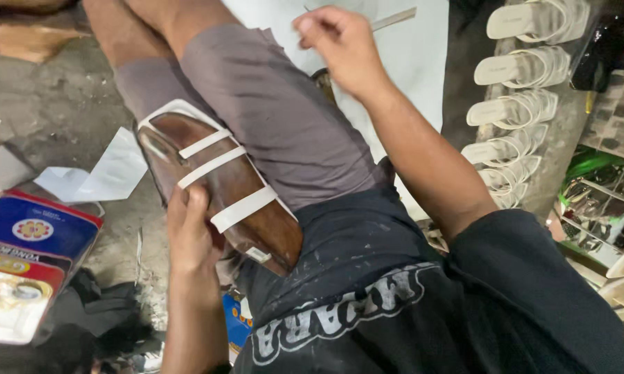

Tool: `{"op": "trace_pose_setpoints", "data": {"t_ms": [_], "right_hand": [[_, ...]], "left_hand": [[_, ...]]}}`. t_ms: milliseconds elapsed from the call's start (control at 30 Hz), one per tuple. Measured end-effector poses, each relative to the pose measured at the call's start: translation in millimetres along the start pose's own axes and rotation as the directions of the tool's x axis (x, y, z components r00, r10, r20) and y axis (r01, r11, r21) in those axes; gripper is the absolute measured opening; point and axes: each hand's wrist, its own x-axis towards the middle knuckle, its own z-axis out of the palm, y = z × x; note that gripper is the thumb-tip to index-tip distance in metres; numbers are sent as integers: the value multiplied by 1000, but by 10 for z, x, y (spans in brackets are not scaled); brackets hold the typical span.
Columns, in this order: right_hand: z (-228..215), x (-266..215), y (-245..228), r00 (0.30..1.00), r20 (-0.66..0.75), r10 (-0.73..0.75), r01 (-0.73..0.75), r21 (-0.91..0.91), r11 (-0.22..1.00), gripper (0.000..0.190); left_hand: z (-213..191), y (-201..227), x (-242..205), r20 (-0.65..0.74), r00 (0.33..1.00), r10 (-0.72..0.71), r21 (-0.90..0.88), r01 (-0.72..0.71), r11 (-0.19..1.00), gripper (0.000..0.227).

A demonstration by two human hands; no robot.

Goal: The person assembles a sandal by wrapping white straps around a wooden shoe last, securing them with a hammer, and then removing the last to reveal the finished sandal.

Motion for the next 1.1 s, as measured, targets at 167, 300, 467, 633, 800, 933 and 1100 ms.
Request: {"op": "trace_pose_setpoints", "data": {"t_ms": [167, 300, 467, 633, 800, 933, 1100], "right_hand": [[-736, 270, 1616, 877, -407, 255, -403, -334, 852, 23], [-720, 196, 2414, 856, -398, 330, -513, -568, 644, 22], [-703, 186, 2887, 802, -402, 441, -590, -642, 489, 16], [-988, -161, 2963, 541, -559, 629, -769, -631, 100, 16], [-1029, -630, 2980, 534, -433, 726, -679, -731, 64, 25], [-836, -543, 3132, 672, -419, 610, -656, -719, 229, 33], [-868, -270, 3147, 710, -351, 611, -622, -719, 310, 13]], "left_hand": [[24, -25, 203, 162, 985, -62, -80, 76, 994, 96], [200, 139, 441, 124, 979, -161, -79, 172, 982, 98], [58, 246, 548, 23, 989, -145, -91, 147, 985, 95], [-108, 287, 728, 110, 989, -99, -97, 109, 989, 98], [-229, 271, 746, 99, 989, -109, -81, 117, 990, 97], [-273, 311, 748, 92, 985, -145, -79, 153, 985, 100], [-119, 331, 723, 40, 988, -149, -104, 152, 983, 102]]}}
